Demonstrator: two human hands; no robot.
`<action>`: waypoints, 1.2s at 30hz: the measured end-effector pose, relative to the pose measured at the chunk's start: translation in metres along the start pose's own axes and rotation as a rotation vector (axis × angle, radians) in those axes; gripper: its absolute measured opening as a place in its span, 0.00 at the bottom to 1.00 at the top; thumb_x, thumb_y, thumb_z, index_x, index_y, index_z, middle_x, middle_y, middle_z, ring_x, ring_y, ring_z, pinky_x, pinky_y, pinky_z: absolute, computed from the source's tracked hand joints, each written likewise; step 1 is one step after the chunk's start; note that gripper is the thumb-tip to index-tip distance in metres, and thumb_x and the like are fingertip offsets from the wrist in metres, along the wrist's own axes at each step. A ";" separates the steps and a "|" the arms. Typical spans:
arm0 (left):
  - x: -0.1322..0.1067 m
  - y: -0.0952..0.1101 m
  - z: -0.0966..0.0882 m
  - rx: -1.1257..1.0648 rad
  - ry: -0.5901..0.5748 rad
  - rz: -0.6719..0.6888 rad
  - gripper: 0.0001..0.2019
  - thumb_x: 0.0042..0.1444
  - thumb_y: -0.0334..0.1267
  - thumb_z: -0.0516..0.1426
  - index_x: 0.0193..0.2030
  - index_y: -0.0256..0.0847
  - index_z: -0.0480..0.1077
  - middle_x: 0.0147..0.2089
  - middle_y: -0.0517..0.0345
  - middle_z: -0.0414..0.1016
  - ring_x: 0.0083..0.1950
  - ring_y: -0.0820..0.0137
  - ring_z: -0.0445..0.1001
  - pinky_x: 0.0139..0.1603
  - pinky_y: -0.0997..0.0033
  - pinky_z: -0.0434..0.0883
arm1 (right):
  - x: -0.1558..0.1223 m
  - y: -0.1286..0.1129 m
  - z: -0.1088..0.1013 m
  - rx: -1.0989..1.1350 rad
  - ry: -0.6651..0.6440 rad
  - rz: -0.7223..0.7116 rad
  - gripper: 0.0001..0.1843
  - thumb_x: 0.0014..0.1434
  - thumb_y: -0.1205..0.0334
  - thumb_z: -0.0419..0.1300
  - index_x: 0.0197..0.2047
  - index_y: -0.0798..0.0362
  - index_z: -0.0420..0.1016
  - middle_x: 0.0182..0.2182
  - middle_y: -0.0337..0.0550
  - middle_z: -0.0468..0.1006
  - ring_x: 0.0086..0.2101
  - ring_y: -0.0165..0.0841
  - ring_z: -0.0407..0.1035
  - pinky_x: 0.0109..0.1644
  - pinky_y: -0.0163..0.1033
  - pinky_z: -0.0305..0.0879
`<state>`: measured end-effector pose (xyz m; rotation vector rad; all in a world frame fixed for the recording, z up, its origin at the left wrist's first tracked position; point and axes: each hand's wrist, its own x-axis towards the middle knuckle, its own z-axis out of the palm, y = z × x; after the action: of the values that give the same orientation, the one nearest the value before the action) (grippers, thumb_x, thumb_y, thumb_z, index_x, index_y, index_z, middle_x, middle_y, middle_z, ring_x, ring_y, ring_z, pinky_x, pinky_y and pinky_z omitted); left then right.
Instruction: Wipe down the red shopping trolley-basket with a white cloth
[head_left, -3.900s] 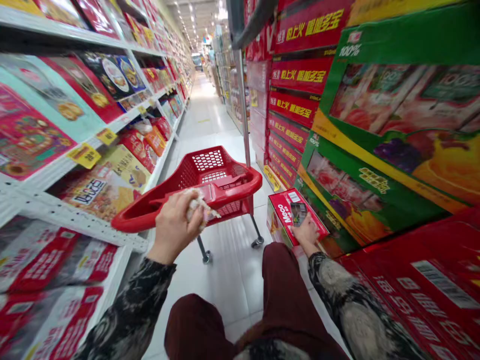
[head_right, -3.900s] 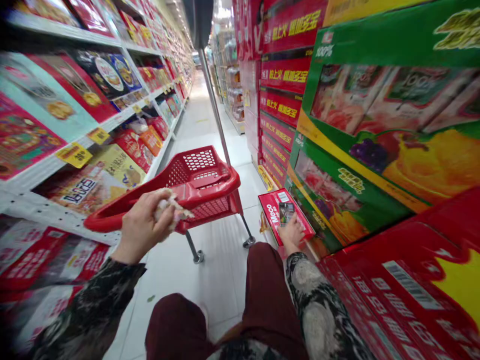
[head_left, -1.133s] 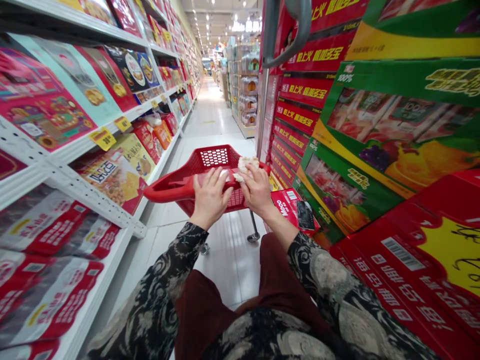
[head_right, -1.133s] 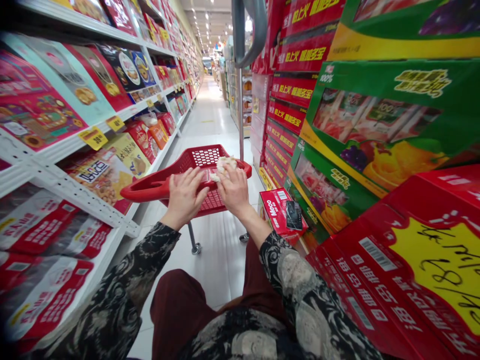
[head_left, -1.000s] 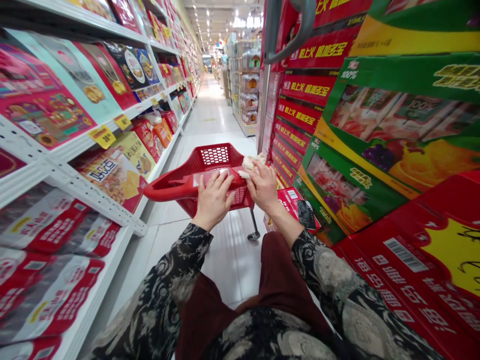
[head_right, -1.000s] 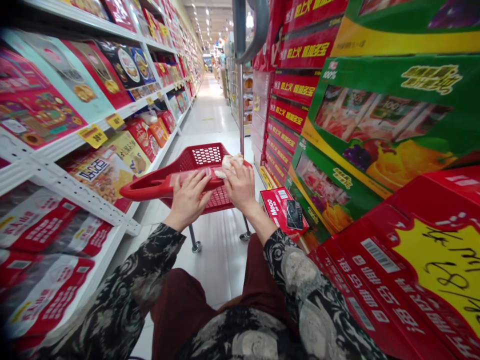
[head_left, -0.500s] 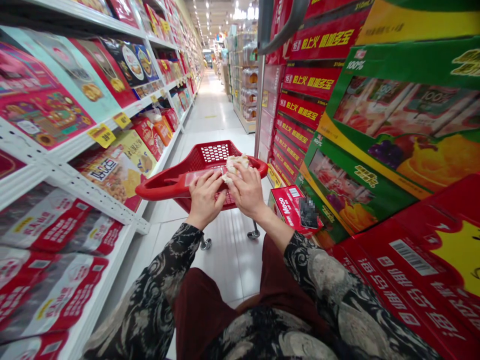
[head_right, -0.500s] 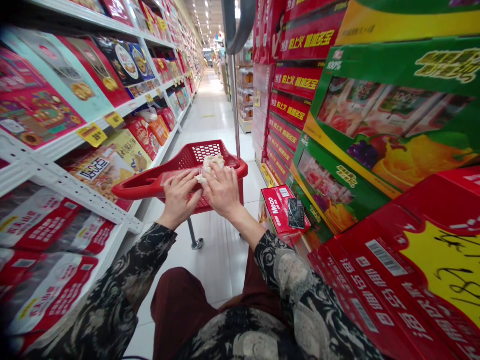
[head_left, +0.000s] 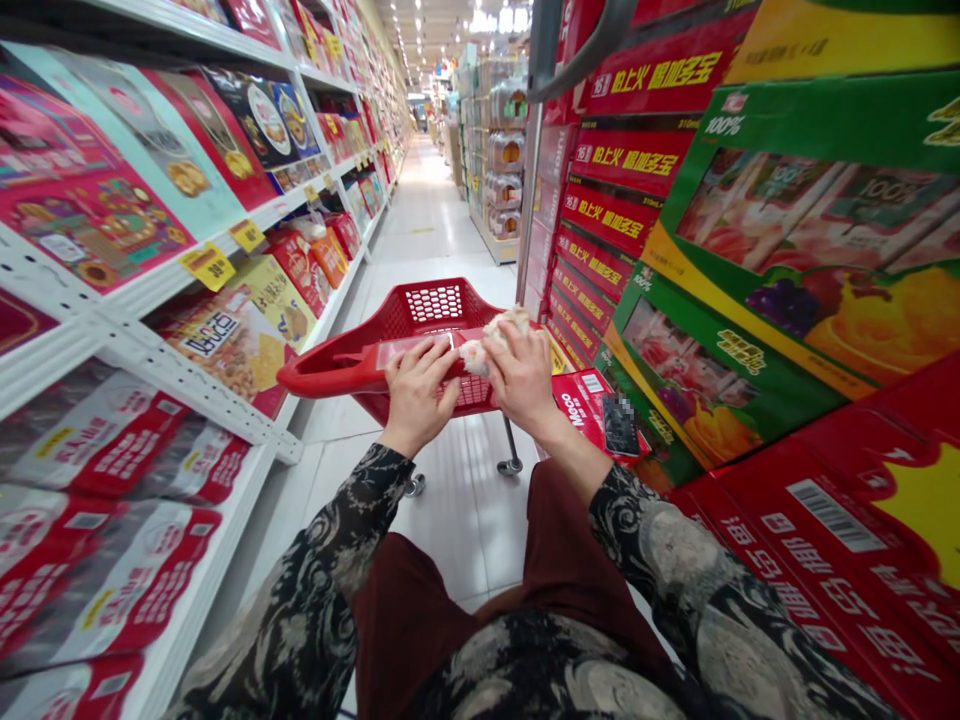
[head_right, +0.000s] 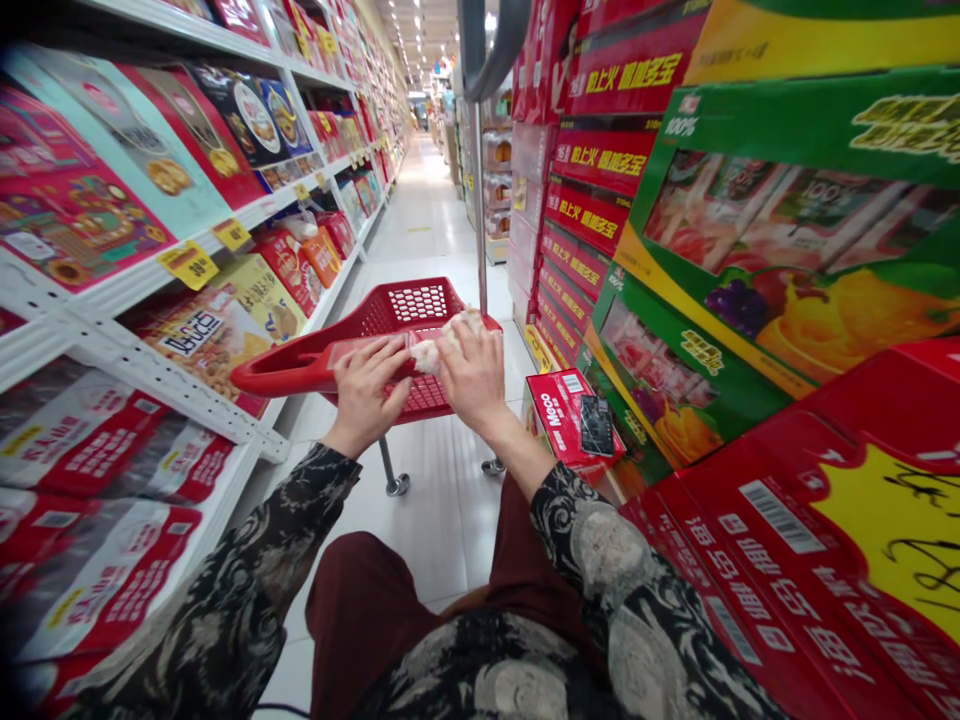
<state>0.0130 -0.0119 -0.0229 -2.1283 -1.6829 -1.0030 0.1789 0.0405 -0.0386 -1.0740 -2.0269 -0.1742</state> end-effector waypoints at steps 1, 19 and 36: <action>0.000 -0.001 0.000 0.002 0.001 0.001 0.16 0.55 0.40 0.52 0.50 0.45 0.70 0.58 0.53 0.70 0.60 0.60 0.64 0.58 0.52 0.55 | 0.000 -0.005 0.001 -0.007 -0.019 -0.031 0.17 0.62 0.60 0.50 0.52 0.48 0.71 0.59 0.46 0.62 0.56 0.46 0.53 0.60 0.57 0.45; 0.003 0.011 0.002 0.083 0.025 -0.032 0.15 0.52 0.37 0.55 0.48 0.43 0.68 0.57 0.48 0.70 0.60 0.57 0.64 0.62 0.46 0.51 | 0.005 0.007 0.000 -0.041 0.067 -0.019 0.16 0.61 0.59 0.51 0.48 0.50 0.74 0.55 0.46 0.68 0.54 0.44 0.57 0.60 0.55 0.49; -0.002 0.000 0.003 0.008 0.023 -0.010 0.17 0.50 0.32 0.54 0.48 0.42 0.65 0.57 0.48 0.69 0.60 0.58 0.64 0.60 0.51 0.53 | 0.012 -0.002 -0.003 0.041 -0.060 -0.081 0.18 0.60 0.53 0.53 0.51 0.50 0.70 0.53 0.45 0.69 0.55 0.43 0.56 0.64 0.58 0.39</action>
<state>0.0139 -0.0116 -0.0263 -2.0968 -1.6861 -1.0180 0.1755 0.0457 -0.0273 -0.9825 -2.1200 -0.1431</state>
